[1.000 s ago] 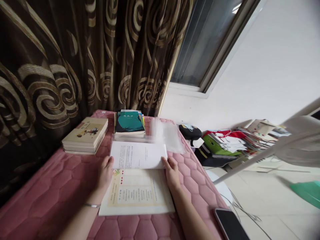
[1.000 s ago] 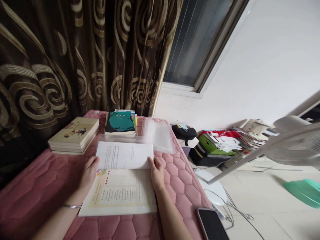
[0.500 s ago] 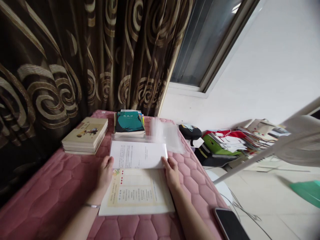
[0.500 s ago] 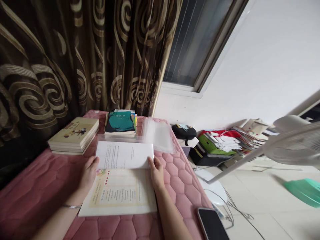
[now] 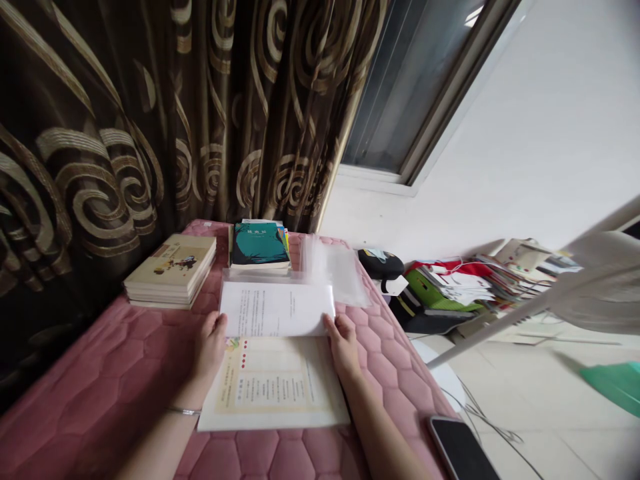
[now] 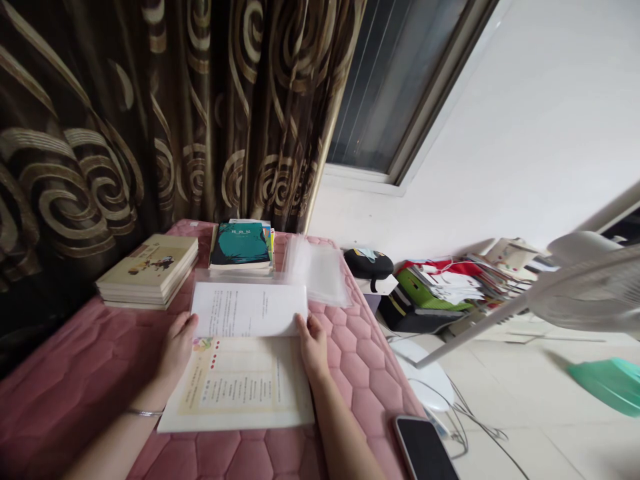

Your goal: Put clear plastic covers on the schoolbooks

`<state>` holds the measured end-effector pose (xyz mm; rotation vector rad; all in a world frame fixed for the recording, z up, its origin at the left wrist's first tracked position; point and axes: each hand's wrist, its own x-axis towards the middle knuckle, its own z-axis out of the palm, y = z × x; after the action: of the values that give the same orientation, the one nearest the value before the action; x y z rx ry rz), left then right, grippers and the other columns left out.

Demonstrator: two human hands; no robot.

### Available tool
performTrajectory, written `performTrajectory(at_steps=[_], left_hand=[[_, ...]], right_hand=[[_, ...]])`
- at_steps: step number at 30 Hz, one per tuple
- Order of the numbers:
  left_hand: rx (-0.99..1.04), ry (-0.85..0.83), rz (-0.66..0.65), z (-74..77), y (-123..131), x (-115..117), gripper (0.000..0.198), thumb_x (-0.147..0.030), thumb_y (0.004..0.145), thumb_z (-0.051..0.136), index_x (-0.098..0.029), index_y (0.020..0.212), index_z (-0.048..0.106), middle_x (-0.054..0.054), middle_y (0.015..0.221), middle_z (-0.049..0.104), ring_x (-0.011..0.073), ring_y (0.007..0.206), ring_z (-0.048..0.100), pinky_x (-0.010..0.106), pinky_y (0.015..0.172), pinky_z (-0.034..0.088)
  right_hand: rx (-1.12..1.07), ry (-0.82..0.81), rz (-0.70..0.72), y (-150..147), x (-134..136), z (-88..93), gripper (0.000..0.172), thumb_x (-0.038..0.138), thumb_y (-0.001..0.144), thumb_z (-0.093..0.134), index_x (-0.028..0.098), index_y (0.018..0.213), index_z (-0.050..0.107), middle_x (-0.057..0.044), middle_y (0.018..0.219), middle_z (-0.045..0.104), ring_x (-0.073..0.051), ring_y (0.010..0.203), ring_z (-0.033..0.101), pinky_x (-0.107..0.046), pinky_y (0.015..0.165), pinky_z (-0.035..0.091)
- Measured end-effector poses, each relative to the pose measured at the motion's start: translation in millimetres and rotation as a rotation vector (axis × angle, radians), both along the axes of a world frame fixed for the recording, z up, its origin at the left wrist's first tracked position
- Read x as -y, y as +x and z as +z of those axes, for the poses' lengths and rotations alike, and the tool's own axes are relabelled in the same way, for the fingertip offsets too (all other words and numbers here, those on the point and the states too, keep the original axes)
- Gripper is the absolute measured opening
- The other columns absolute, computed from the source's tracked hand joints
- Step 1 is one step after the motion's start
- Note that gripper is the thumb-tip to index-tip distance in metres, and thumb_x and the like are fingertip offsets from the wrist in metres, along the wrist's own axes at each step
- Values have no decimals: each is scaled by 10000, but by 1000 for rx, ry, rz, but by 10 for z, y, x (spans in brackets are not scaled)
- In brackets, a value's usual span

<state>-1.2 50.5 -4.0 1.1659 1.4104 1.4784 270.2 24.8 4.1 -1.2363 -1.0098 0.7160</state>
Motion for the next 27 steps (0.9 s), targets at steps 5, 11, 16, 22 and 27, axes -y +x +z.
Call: performTrajectory(at_steps=[5, 11, 16, 22, 27], left_hand=[[-37, -9, 2, -19, -2, -5, 360, -571, 758, 557, -218, 698, 516, -5, 634, 618, 168, 595, 571, 252, 516, 453], [5, 6, -24, -69, -21, -20, 342, -548, 780, 547, -208, 746, 549, -2, 681, 639, 163, 627, 583, 247, 541, 465], [-1, 14, -21, -82, -21, -30, 318, -526, 769, 555, -210, 733, 540, -9, 676, 638, 160, 628, 587, 251, 553, 470], [-45, 0, -1, -93, -12, -26, 342, -553, 785, 525, -221, 700, 509, -22, 631, 608, 152, 597, 561, 246, 526, 448], [-50, 3, -14, -124, -22, -36, 354, -558, 810, 519, -216, 720, 519, -19, 644, 607, 147, 605, 555, 235, 520, 436]], right_hand=[[-33, 2, 18, -3, 7, -2, 310, 534, 742, 672, 244, 691, 574, 3, 655, 538, -194, 652, 479, -303, 580, 384], [6, -18, -7, -29, 14, 57, 406, 600, 721, 665, 234, 634, 513, 13, 621, 488, -174, 622, 427, -294, 566, 384], [36, -21, -44, -29, -6, 28, 457, 619, 728, 648, 238, 589, 435, 32, 597, 407, -154, 597, 359, -285, 544, 340], [-11, -2, 6, -15, 5, 15, 388, 581, 732, 661, 237, 666, 494, 22, 653, 473, -167, 633, 402, -294, 591, 371], [40, -30, -46, 10, -25, -37, 450, 597, 737, 644, 242, 609, 401, 45, 601, 378, -145, 591, 334, -280, 546, 319]])
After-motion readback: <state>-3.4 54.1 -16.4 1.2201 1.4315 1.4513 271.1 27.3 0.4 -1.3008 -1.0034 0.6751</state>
